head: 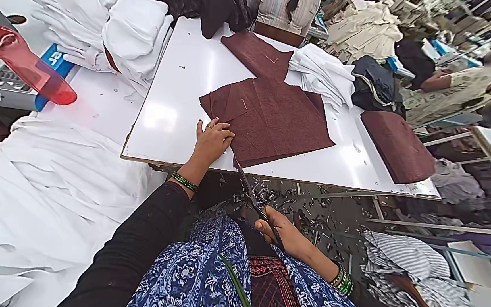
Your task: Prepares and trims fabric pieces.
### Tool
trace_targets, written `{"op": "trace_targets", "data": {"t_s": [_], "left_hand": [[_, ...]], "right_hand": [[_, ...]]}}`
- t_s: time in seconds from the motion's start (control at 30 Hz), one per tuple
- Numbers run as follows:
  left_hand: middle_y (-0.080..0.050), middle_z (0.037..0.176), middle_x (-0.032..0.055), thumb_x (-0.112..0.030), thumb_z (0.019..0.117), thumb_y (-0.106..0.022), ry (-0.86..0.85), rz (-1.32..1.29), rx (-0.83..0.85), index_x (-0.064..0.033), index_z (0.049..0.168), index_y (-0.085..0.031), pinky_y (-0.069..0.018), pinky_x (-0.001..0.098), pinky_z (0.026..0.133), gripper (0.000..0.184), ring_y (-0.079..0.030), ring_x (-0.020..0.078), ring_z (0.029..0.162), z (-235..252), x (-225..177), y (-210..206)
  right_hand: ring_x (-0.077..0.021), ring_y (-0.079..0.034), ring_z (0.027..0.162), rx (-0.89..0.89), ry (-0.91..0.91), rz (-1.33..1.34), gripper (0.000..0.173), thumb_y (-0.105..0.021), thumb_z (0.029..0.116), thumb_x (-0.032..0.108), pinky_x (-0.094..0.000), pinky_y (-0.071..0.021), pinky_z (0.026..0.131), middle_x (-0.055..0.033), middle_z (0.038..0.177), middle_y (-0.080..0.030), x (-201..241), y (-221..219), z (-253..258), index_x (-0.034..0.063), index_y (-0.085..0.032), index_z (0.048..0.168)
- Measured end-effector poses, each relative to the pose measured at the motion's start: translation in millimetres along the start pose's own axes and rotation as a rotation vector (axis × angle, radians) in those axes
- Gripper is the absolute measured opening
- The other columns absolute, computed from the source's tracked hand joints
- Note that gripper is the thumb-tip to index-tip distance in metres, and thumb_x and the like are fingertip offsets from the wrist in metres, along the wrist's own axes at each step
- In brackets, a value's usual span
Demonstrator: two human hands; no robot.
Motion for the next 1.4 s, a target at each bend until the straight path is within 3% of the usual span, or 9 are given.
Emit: {"op": "trace_targets", "data": {"t_s": [0.37,0.47,0.63,0.73,0.87,1.0,1.23,1.3,1.4], "left_hand": [[-0.065,0.140,0.0067,-0.021,0.1019,-0.060,0.003,-0.023,0.003,-0.0168,0.112,-0.079,-0.0098,0.0763,0.115,0.022,-0.041,0.0380,0.147,0,1,0],[-0.065,0.139,0.0067,-0.021,0.1016,-0.061,0.002,-0.003,0.006,-0.0170,0.112,-0.079,-0.0101,0.0765,0.115,0.021,-0.041,0.0380,0.147,0,0,0],[-0.064,0.140,0.0071,-0.021,0.1020,-0.061,0.011,-0.018,0.020,-0.0166,0.113,-0.079,-0.0096,0.0762,0.116,0.022,-0.040,0.0381,0.147,0,0,-1],[-0.064,0.141,0.0071,-0.022,0.1024,-0.060,0.016,-0.034,0.022,-0.0167,0.114,-0.079,-0.0088,0.0761,0.116,0.022,-0.039,0.0381,0.148,1,2,-1],[-0.064,0.141,0.0068,-0.023,0.1024,-0.060,0.003,-0.028,0.014,-0.0169,0.114,-0.079,-0.0098,0.0763,0.116,0.023,-0.040,0.0383,0.147,1,1,0],[-0.064,0.141,0.0072,-0.022,0.1026,-0.060,0.002,-0.030,0.020,-0.0163,0.113,-0.079,-0.0099,0.0768,0.115,0.023,-0.040,0.0385,0.147,1,1,0],[-0.064,0.142,0.0067,-0.023,0.1030,-0.059,0.010,-0.033,0.027,-0.0162,0.113,-0.079,-0.0092,0.0763,0.116,0.023,-0.040,0.0383,0.148,2,2,-1],[-0.064,0.142,0.0063,-0.024,0.1029,-0.059,0.012,-0.026,0.031,-0.0170,0.114,-0.078,-0.0095,0.0763,0.116,0.023,-0.040,0.0380,0.148,2,3,-2],[-0.064,0.142,0.0068,-0.023,0.1030,-0.059,0.013,-0.024,0.033,-0.0167,0.114,-0.078,-0.0096,0.0764,0.115,0.023,-0.039,0.0385,0.148,2,2,-1]], "right_hand": [[-0.0031,-0.047,0.052,-0.011,0.023,0.006,0.042,-0.063,0.0961,0.050,-0.0208,-0.0430,0.056,0.0064,0.062,-0.046,0,-1,0,0.0106,-0.048,0.094],[-0.0024,-0.047,0.055,0.058,0.002,0.055,0.043,-0.060,0.0970,0.050,-0.0202,-0.0433,0.058,0.0068,0.065,-0.046,-4,-7,2,0.0093,-0.046,0.101],[-0.0026,-0.049,0.057,0.111,-0.035,0.109,0.072,-0.058,0.0840,0.076,-0.0206,-0.0455,0.059,0.0071,0.070,-0.048,-6,-12,7,0.0100,-0.042,0.110],[-0.0029,-0.050,0.056,0.111,-0.033,0.137,0.075,-0.057,0.0829,0.078,-0.0204,-0.0466,0.058,0.0071,0.069,-0.050,-3,-12,10,0.0103,-0.042,0.111],[-0.0028,-0.049,0.055,0.086,-0.034,0.137,0.065,-0.056,0.0892,0.070,-0.0201,-0.0461,0.057,0.0068,0.068,-0.048,1,-13,11,0.0098,-0.042,0.110],[-0.0024,-0.048,0.055,0.037,-0.017,0.128,0.045,-0.054,0.0994,0.052,-0.0192,-0.0443,0.057,0.0059,0.067,-0.047,4,-13,9,0.0082,-0.045,0.105],[-0.0021,-0.050,0.058,0.080,-0.021,0.112,0.072,-0.055,0.0862,0.076,-0.0198,-0.0467,0.060,0.0068,0.070,-0.049,2,-15,10,0.0092,-0.042,0.110],[-0.0023,-0.050,0.058,0.076,-0.019,0.107,0.071,-0.055,0.0867,0.075,-0.0199,-0.0468,0.060,0.0069,0.070,-0.049,2,-15,11,0.0094,-0.042,0.110],[-0.0027,-0.049,0.055,0.054,-0.011,0.127,0.057,-0.055,0.0945,0.063,-0.0198,-0.0458,0.058,0.0063,0.067,-0.048,4,-14,10,0.0090,-0.043,0.106]]}}
Point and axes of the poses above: each hand's wrist, its own z-axis towards the middle knuckle, its own y-axis out of the back of the hand, x = y × z, the point moved 10 cm from there along z, towards the middle knuckle
